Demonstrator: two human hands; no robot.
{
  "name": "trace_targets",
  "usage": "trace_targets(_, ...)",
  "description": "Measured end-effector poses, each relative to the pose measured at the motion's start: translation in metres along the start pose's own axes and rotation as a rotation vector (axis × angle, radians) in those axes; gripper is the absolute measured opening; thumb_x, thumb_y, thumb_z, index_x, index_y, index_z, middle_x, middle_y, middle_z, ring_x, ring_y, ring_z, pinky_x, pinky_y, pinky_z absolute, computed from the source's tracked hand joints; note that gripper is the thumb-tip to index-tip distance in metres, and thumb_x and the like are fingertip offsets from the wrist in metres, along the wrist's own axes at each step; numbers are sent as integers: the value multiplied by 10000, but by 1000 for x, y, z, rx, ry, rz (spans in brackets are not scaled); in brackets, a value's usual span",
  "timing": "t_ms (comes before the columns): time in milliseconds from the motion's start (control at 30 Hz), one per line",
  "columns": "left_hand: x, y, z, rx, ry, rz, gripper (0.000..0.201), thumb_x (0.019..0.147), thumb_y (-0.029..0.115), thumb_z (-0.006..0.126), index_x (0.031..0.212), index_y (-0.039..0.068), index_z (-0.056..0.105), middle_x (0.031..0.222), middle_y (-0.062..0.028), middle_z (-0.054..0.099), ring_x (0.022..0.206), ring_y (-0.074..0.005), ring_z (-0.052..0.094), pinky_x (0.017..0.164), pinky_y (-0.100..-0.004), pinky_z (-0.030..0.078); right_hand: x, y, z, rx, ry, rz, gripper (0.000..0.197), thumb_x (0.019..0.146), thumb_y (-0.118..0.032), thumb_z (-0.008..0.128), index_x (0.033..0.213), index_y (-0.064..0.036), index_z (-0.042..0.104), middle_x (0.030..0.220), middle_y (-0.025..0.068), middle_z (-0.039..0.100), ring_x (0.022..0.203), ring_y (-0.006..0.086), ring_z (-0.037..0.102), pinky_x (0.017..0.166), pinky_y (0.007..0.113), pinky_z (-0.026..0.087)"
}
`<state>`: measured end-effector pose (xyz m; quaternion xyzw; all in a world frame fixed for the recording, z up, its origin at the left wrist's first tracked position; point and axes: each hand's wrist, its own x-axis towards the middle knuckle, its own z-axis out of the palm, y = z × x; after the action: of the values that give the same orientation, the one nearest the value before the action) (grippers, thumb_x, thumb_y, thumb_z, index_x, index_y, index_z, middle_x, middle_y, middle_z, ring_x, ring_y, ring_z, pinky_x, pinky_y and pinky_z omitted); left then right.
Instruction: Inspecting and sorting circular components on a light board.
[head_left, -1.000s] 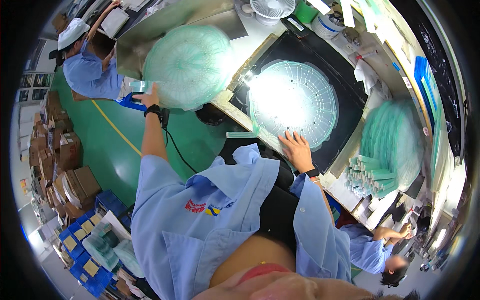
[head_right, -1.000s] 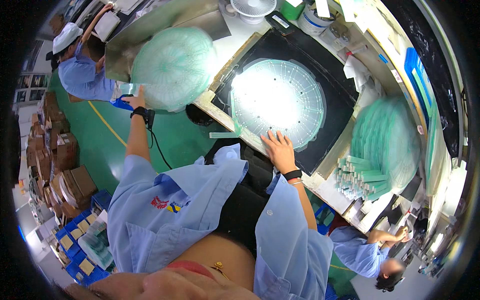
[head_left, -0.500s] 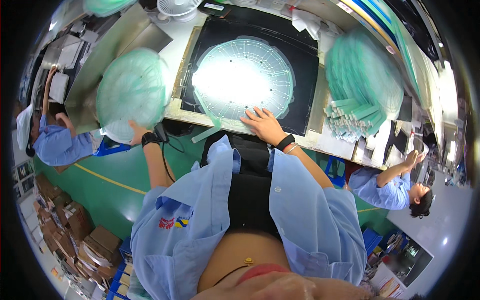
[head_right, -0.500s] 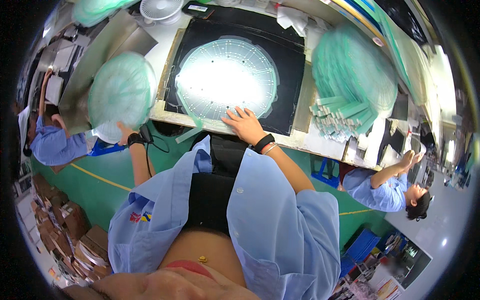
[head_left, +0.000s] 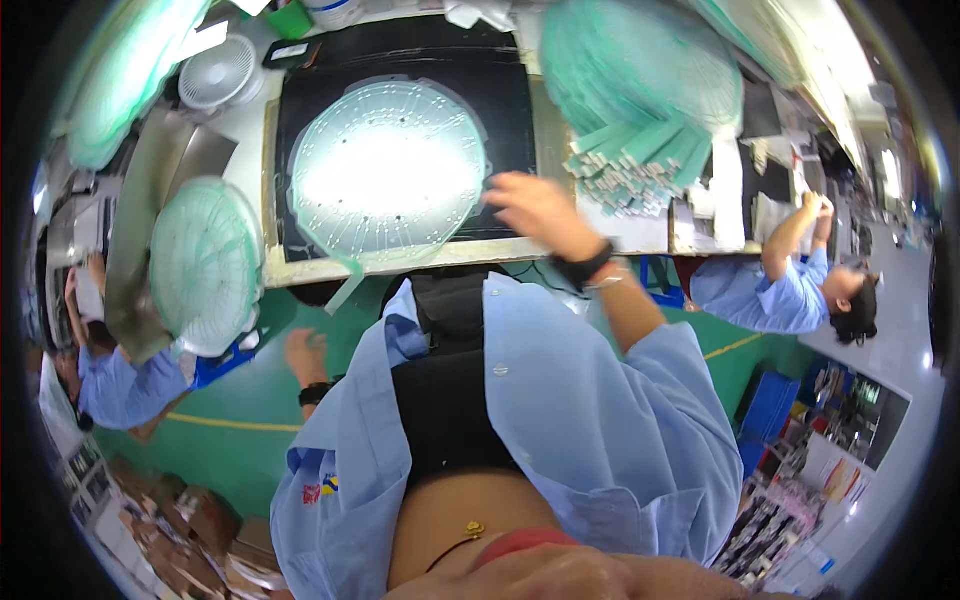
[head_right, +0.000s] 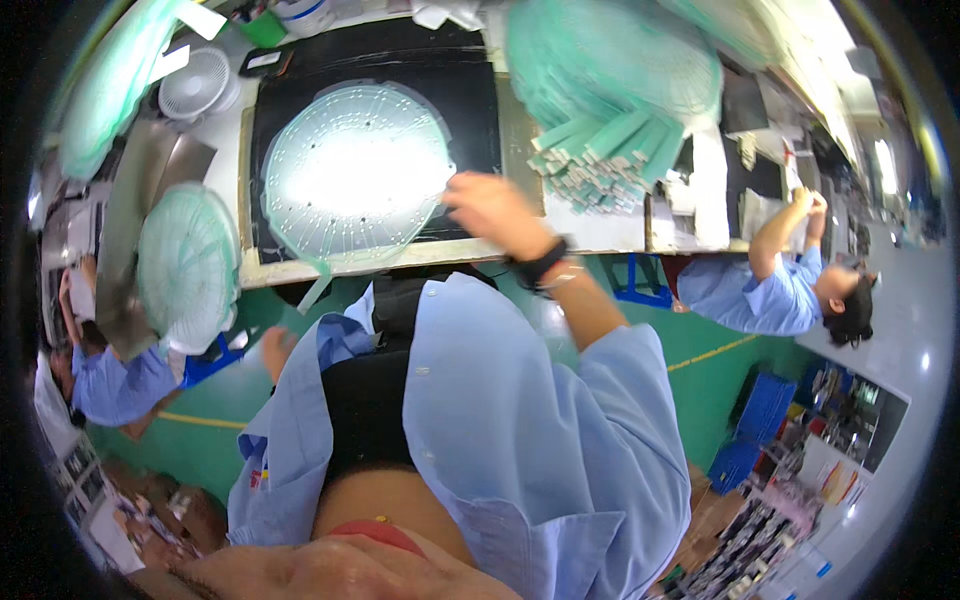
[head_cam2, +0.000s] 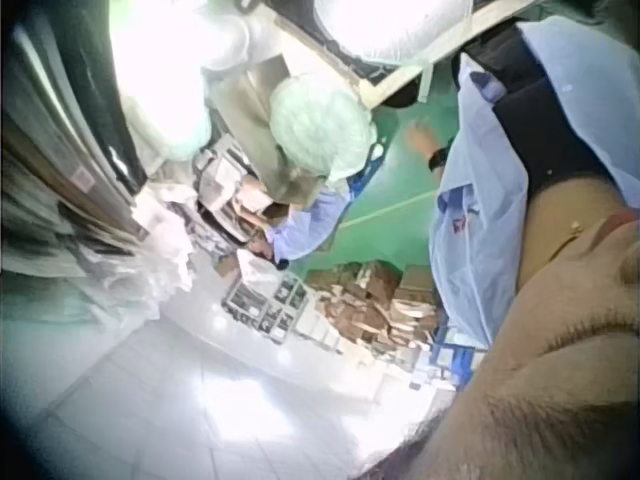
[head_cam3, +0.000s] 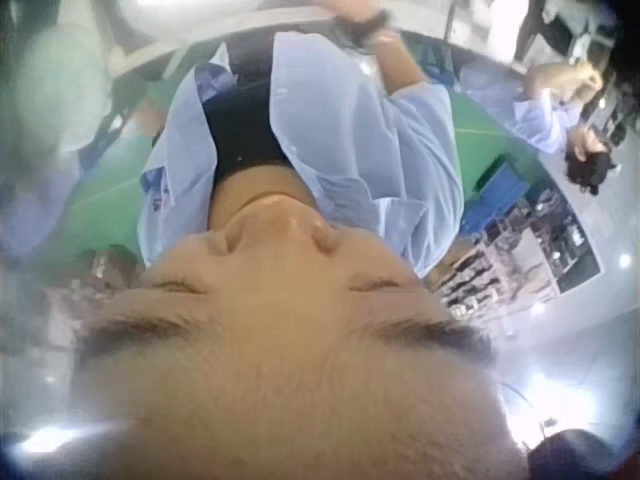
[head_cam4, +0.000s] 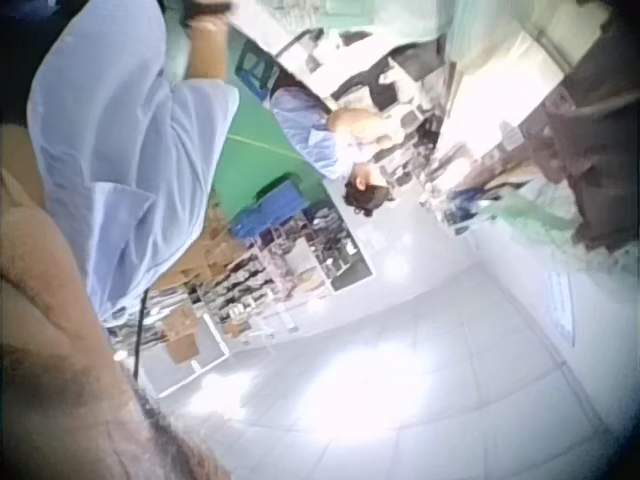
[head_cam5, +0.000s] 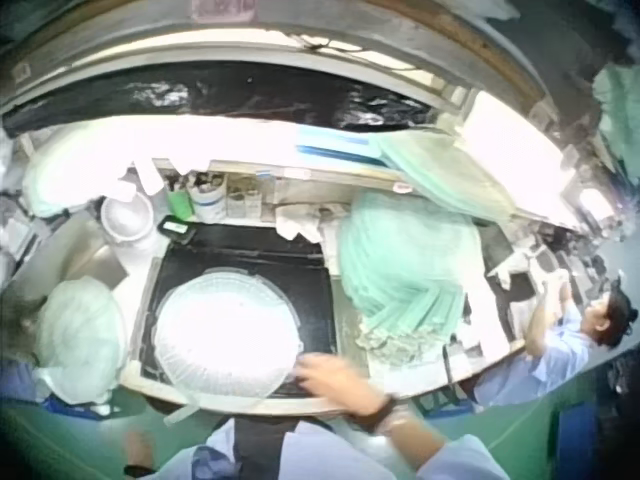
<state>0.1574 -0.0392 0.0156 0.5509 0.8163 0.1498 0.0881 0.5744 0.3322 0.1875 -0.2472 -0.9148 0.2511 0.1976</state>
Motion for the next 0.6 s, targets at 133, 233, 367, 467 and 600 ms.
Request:
trace_targets(133, -8, 107, -5, -1071, -562, -660, 345, 930, 285, 612, 1218, 96, 602, 1078, -50, 648, 908, -145, 593, 669, -250, 484, -47, 49, -155, -117, 102, 343, 306, 904, -96, 569, 1201, -48, 624, 1253, 121, 621, 1168, 252, 572, 1006, 340, 416)
trace_targets(233, 22, 166, 1, -1015, -510, -684, 371, 942, 320, 603, 1241, 101, 597, 1054, -2, 648, 805, -77, 575, 660, -209, 455, -65, 101, -249, -377, 89, 517, 522, 853, 24, 503, 1351, -133, 523, 1355, 144, 538, 1274, 280, 490, 1050, 372, 386)
trace_targets(367, 58, 208, 17, -1148, -587, -760, 474, 921, 474, 586, 1234, 119, 611, 1089, -28, 643, 864, -98, 575, 735, -255, 443, -80, 170, -293, -857, -45, 626, 1011, 668, 226, 369, 1514, -314, 241, 1545, 254, 189, 1412, 390, 258, 1115, 433, 316)
trace_targets(467, 85, 224, 30, -1079, -704, -827, 764, 873, 708, 462, 1327, 95, 510, 1165, -93, 624, 921, -149, 596, 778, -290, 447, -86, 208, -290, -895, -166, 600, 1046, 677, 223, 438, 1524, -327, 170, 1530, 229, 254, 1408, 384, 275, 1069, 470, 372)
trace_targets(600, 110, 233, 46, -1358, -534, -1029, 1017, 740, 871, 428, 1374, 75, 438, 1261, -180, 553, 994, -263, 593, 893, -416, 432, -86, 228, -284, -661, -43, 461, 1037, 655, 225, 428, 1521, -295, 195, 1526, 195, 282, 1406, 359, 277, 1060, 445, 390)
